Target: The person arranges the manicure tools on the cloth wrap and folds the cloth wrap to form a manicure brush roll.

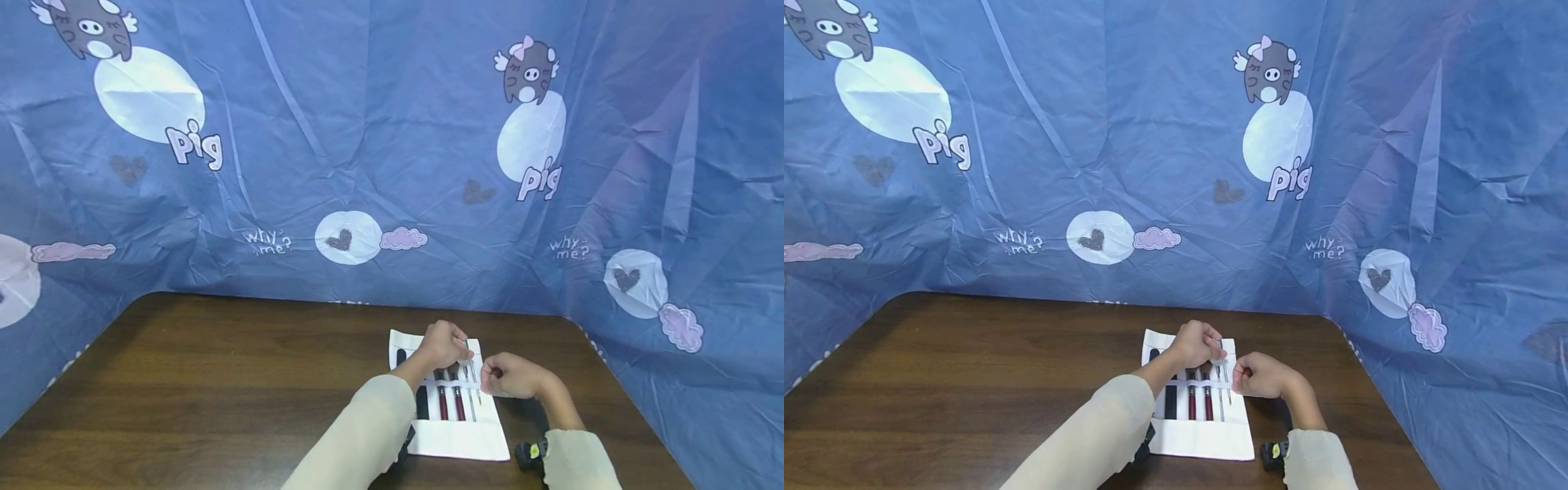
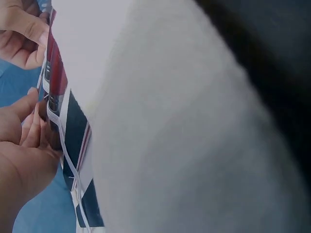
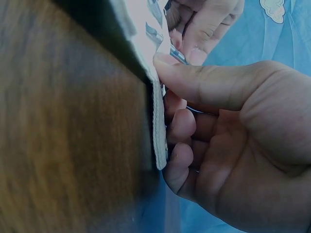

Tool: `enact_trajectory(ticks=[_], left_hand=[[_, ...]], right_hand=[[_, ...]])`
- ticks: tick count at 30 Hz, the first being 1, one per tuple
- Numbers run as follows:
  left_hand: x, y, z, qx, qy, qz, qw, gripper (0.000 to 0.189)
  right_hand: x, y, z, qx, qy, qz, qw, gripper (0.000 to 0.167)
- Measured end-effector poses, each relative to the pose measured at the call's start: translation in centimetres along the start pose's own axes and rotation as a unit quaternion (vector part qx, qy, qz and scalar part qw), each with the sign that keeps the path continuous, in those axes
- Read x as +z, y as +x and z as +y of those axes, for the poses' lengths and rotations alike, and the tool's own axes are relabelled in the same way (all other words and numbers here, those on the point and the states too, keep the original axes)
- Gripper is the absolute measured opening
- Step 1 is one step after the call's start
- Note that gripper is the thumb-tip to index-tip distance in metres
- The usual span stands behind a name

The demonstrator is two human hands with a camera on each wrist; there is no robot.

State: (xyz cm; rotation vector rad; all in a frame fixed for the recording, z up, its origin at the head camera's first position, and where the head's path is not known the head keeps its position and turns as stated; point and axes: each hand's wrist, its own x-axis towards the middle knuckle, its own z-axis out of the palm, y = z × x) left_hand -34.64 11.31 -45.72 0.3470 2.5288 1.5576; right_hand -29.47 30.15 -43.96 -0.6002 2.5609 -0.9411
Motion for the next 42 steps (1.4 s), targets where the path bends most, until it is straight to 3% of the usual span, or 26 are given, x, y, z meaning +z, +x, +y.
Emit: enact_trajectory(ticks=[18, 27, 42], left_hand=[[0.1, -0.3, 0.0, -0.019, -0.010, -0.032, 0.9993, 0.013], [0.2, -0.9, 0.2, -0.011, 0.049, -0.051, 0.9974, 0.010], [-0.1, -1.4, 0.4, -0.002, 0.097, -0.079, 0.9921, 0.009]], right_hand=[[0.0, 0.1, 0.3, 0.011, -0.012, -0.002, 0.9999, 0.010], [-0.1, 0.1, 0.4, 0.006, -0.014, -0.007, 0.9999, 0.009], [0.0, 0.1, 0.1, 0.010, -0.007, -0.006, 0.9999, 0.009]])
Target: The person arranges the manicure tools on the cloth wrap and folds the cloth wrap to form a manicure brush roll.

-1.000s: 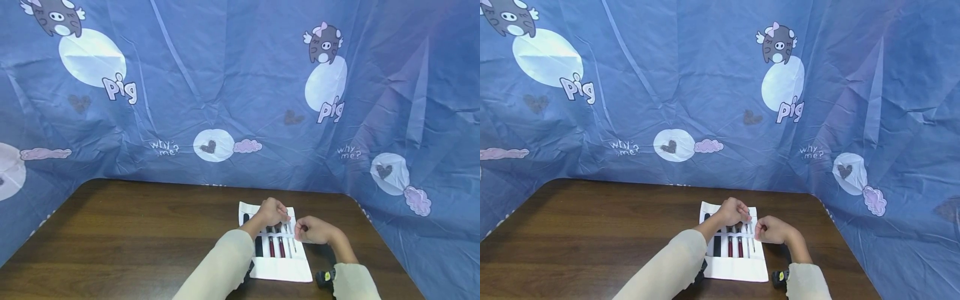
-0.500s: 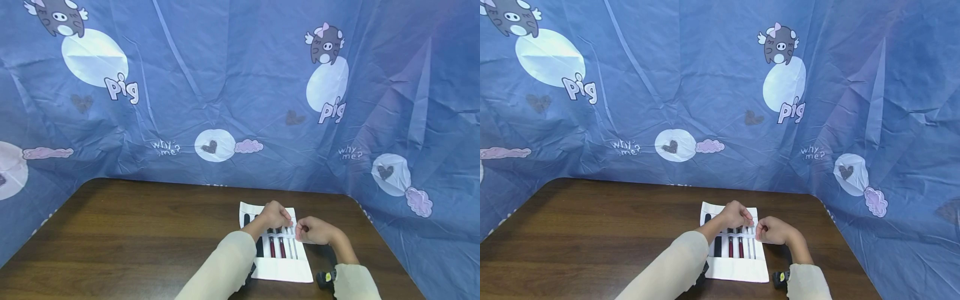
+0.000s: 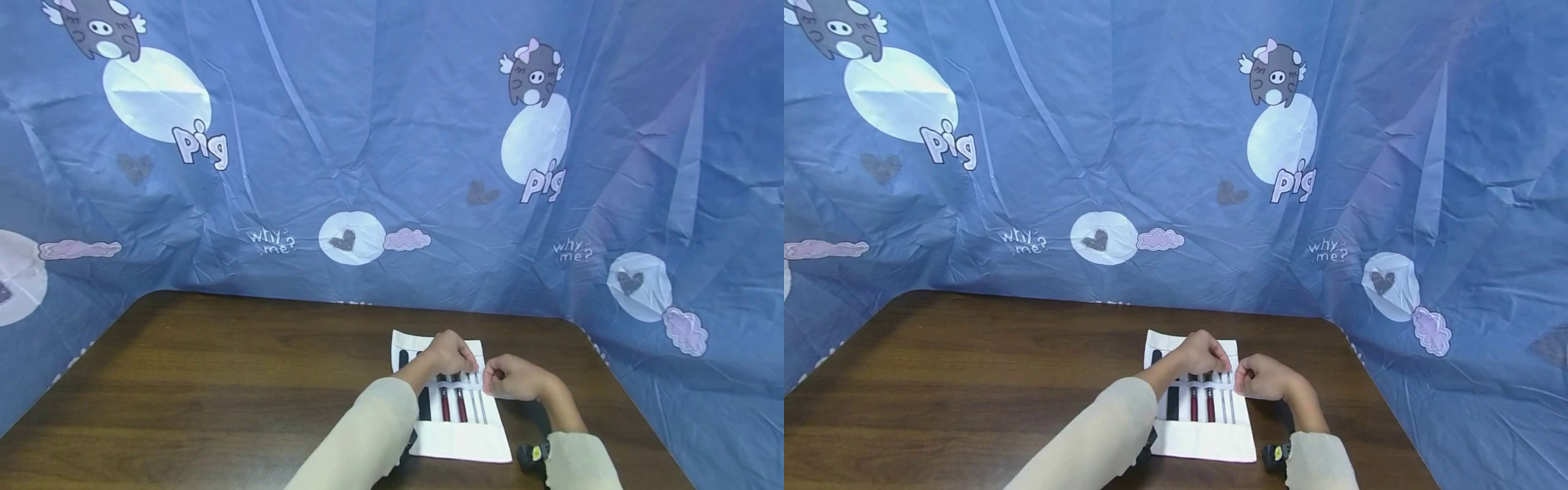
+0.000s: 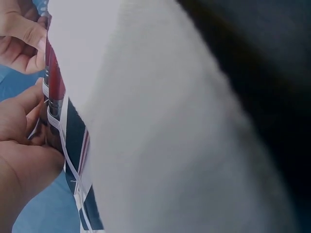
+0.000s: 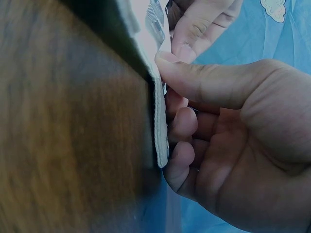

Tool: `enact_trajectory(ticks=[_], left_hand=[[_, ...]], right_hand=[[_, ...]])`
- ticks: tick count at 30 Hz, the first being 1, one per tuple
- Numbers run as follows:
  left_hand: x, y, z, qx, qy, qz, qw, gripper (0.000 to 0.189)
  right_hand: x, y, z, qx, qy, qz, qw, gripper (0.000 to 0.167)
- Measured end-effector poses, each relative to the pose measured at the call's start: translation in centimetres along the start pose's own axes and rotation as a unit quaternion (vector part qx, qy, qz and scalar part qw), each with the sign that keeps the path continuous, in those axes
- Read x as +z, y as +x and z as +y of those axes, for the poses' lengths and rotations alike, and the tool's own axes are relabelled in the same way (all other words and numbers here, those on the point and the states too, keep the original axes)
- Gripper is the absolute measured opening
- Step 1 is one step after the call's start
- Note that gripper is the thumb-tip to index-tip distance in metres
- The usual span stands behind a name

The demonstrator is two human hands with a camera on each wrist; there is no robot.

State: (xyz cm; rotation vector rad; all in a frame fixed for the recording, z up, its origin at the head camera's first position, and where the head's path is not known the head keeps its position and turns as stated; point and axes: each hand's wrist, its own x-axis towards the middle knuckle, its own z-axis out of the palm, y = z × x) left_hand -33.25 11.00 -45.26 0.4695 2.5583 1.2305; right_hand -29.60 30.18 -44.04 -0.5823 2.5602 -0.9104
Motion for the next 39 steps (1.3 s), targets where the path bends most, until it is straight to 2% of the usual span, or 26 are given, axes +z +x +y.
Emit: enact_trajectory(ticks=[12, 21, 29, 34, 39], left_hand=[[-0.1, -0.3, 0.0, 0.037, 0.025, -0.003, 0.9990, 0.006], [-1.1, -0.1, -0.2, 0.068, 0.041, -0.013, 0.9968, 0.010], [-2.4, -1.1, -0.2, 0.122, 0.034, 0.001, 0.9920, 0.008], [-3.2, -2.1, -0.5, 0.162, 0.052, -0.002, 0.9853, 0.006], [-5.1, -2.9, -1.8, 0.209, 0.108, -0.016, 0.9717, 0.013]], right_hand=[[-0.1, 0.0, 0.0, -0.006, 0.001, 0.001, 1.0000, 0.009], [0.0, 0.0, 0.3, -0.004, 0.014, 0.004, 0.9999, 0.008], [-0.3, -0.3, -0.6, 0.011, -0.007, 0.011, 0.9999, 0.008], [-0.4, -0.9, -1.9, 0.015, -0.044, 0.023, 0.9987, 0.009], [-0.6, -1.4, -3.3, 0.014, -0.066, 0.036, 0.9970, 0.006]])
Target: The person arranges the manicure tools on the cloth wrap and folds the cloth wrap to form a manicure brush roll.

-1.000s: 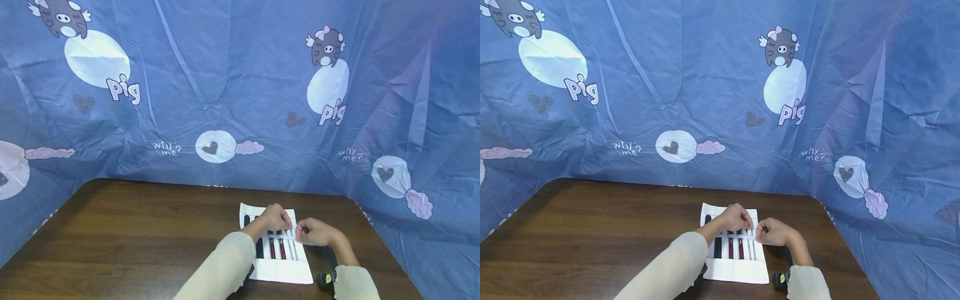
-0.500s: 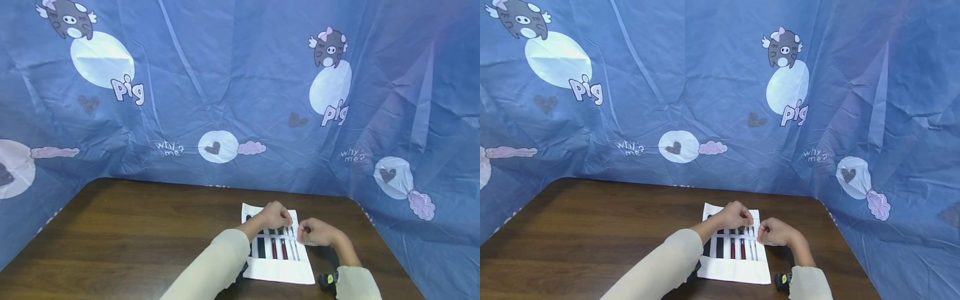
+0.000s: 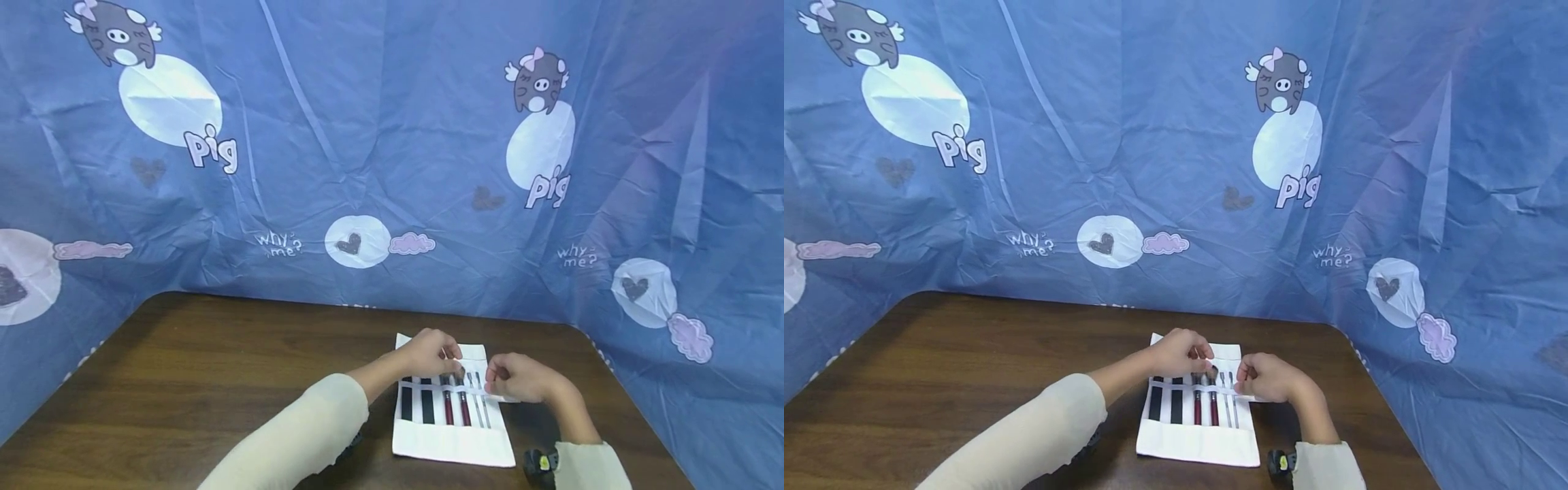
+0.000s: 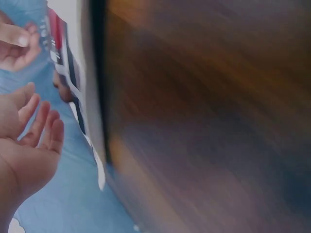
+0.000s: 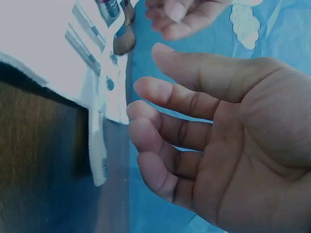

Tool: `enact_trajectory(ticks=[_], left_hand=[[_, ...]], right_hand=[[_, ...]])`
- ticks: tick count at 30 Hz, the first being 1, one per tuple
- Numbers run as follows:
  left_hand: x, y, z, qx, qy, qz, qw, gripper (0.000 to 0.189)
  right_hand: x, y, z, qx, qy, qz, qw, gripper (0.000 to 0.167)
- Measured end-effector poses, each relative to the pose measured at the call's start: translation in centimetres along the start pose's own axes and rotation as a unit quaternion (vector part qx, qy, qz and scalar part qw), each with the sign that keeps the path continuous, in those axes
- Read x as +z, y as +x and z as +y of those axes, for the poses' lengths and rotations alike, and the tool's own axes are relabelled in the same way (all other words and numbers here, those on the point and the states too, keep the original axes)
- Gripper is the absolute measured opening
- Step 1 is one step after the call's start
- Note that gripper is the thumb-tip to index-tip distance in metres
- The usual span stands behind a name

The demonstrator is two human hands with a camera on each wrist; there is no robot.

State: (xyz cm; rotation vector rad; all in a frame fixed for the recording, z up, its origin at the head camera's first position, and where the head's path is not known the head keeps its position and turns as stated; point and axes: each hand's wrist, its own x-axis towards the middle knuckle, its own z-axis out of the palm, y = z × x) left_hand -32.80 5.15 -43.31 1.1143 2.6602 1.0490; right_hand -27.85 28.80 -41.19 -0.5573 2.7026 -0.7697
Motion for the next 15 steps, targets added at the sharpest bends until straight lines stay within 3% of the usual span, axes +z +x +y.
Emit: enact_trajectory(ticks=[7, 15], left_hand=[[-1.7, -2.4, -1.8, 0.047, 0.098, -0.041, 0.9933, 0.030], [-2.9, -5.3, -2.9, 0.089, 0.201, -0.112, 0.9692, 0.055]], right_hand=[[0.2, -0.6, -1.3, -0.018, -0.048, -0.006, 0.9987, 0.020], [2.7, -1.1, -3.3, -0.031, -0.154, 0.008, 0.9875, 0.055]])
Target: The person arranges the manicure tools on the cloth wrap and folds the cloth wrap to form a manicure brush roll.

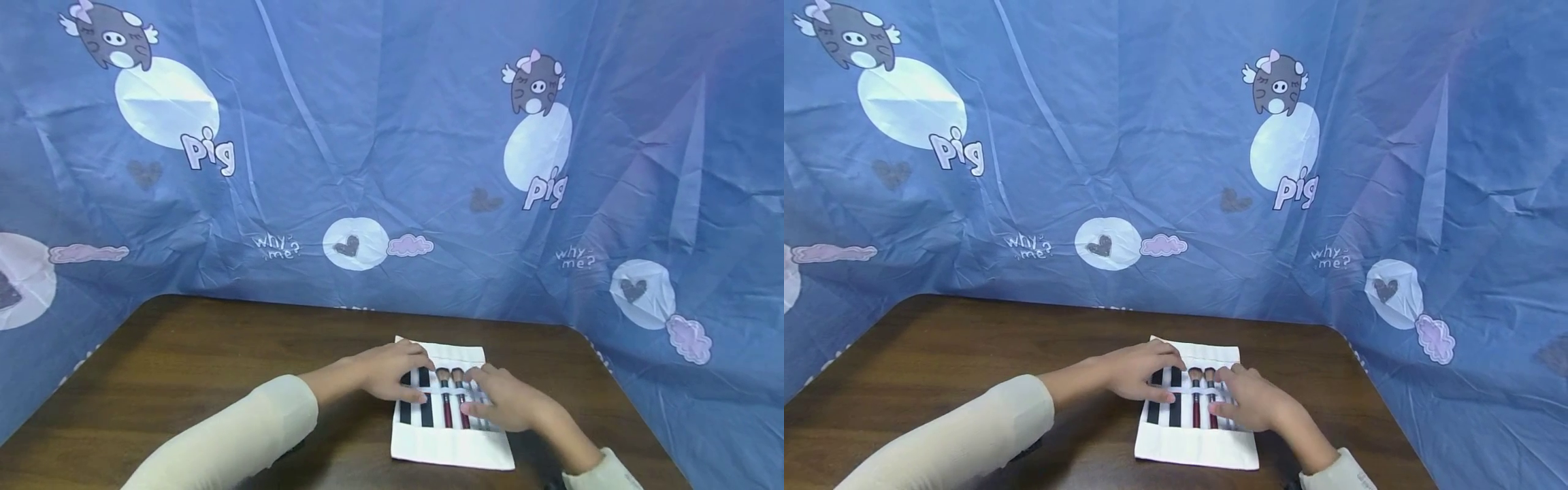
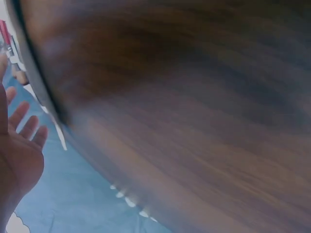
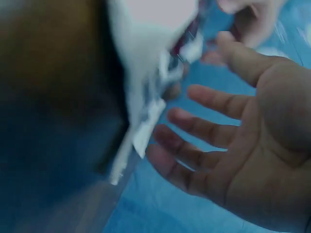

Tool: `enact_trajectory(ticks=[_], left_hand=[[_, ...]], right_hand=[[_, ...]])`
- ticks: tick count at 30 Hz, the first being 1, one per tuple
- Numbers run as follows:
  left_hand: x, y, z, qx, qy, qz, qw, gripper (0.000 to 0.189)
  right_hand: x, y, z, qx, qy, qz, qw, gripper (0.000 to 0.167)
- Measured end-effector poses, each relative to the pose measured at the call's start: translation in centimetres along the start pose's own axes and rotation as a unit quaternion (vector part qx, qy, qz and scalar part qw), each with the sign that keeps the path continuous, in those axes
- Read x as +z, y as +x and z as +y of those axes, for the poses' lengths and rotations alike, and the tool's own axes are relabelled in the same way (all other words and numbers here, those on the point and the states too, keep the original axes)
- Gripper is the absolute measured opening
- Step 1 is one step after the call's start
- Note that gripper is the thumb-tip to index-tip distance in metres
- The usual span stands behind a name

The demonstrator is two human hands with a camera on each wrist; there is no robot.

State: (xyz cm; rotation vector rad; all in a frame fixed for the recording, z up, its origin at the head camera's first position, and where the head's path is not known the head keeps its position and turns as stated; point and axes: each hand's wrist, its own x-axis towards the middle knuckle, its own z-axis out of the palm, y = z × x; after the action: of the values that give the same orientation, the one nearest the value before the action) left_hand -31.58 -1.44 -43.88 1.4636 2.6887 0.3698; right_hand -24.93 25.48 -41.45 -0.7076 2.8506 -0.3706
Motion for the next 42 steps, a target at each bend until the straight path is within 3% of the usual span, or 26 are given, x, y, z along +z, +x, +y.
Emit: enact_trajectory(ticks=[7, 15, 23, 30, 37, 42], left_hand=[[0.5, -1.6, -0.5, 0.010, 0.020, -0.043, 0.9988, 0.066], [0.7, -2.7, -0.6, 0.010, 0.043, -0.059, 0.9973, 0.065], [1.0, -4.5, -0.5, 0.021, 0.086, -0.045, 0.9951, 0.072], [1.3, -6.4, 0.8, 0.022, 0.151, -0.005, 0.9882, 0.069], [1.4, -7.7, 2.6, 0.014, 0.133, -0.002, 0.9910, 0.070], [1.0, -7.9, 2.6, 0.020, 0.118, 0.009, 0.9928, 0.062]], right_hand=[[2.7, -1.0, -2.1, -0.038, -0.095, 0.007, 0.9947, 0.075], [4.6, -1.4, -3.2, -0.024, -0.119, 0.036, 0.9920, 0.089], [4.3, -1.0, -2.4, -0.069, -0.134, 0.030, 0.9881, 0.082], [4.1, 0.3, -0.4, -0.169, -0.110, 0.051, 0.9782, 0.067], [3.4, 1.5, 1.1, -0.207, -0.112, 0.072, 0.9692, 0.070], [3.0, 1.5, 1.0, -0.207, -0.118, 0.075, 0.9682, 0.067]])
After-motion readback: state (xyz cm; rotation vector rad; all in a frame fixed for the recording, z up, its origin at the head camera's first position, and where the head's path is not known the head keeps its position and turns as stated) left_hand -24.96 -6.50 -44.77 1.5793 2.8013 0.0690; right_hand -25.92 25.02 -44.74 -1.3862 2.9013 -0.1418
